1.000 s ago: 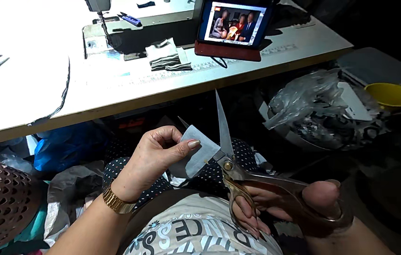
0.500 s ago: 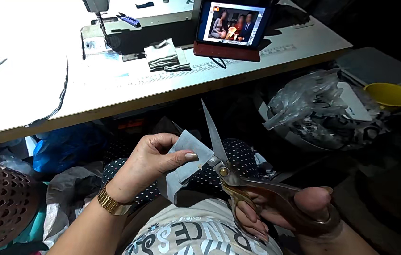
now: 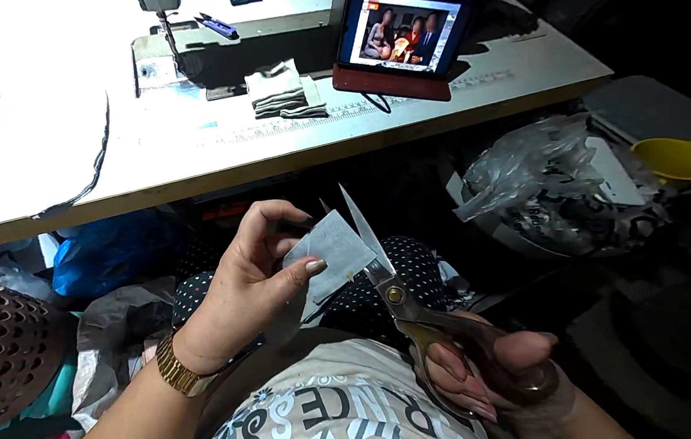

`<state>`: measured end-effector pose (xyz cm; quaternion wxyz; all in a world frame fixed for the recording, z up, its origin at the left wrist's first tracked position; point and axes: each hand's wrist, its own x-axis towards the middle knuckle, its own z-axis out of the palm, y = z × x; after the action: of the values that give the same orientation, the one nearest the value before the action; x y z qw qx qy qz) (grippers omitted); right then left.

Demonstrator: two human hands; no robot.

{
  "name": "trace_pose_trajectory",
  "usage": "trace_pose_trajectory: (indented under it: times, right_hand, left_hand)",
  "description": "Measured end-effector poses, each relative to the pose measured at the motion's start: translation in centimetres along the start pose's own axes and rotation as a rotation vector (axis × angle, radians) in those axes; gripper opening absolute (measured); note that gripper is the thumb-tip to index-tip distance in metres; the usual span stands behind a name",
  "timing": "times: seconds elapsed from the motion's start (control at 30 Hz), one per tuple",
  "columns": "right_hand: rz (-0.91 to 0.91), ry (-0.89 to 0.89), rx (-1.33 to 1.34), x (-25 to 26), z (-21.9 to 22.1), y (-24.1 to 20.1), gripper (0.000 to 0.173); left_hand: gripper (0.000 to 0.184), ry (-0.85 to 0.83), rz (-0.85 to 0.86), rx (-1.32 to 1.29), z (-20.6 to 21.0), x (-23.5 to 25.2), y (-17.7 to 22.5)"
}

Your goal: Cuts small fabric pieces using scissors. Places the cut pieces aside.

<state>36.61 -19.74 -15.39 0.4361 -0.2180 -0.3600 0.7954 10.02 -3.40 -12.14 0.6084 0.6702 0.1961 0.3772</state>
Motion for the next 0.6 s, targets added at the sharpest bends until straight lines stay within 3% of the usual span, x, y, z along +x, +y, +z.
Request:
trace_pose_trajectory:
  times: [0.13, 0.27, 0.4, 0.53, 0.6]
  right_hand:
    - [0.012, -0.110, 0.001, 0.6, -0.2, 0.3, 0.071]
    - [0.030, -0.163, 0.014, 0.9, -0.4, 0.0, 0.075]
    - [-0.018, -0.066, -0.016, 0.6, 0.1, 0.1, 0.064]
    - [-0.028, -0.023, -0.012, 0.0, 0.0, 0.7, 0.039]
    - [0.001, -0.024, 0.007, -0.1, 0.0, 0.7, 0.038]
  left_hand:
    - [0.017, -0.094, 0.084, 0.064, 0.3, 0.0, 0.5]
    - [0.014, -0.188, 0.065, 0.042, 0.5, -0.2, 0.9]
    - [0.015, -0.195, 0.071, 0.077, -0.5, -0.2, 0.6]
    - [0.014, -0.220, 0.065, 0.104, -1.0, -0.3, 0.5]
    - [0.014, -0.247, 0.069, 0.091, -0.8, -0.3, 0.5]
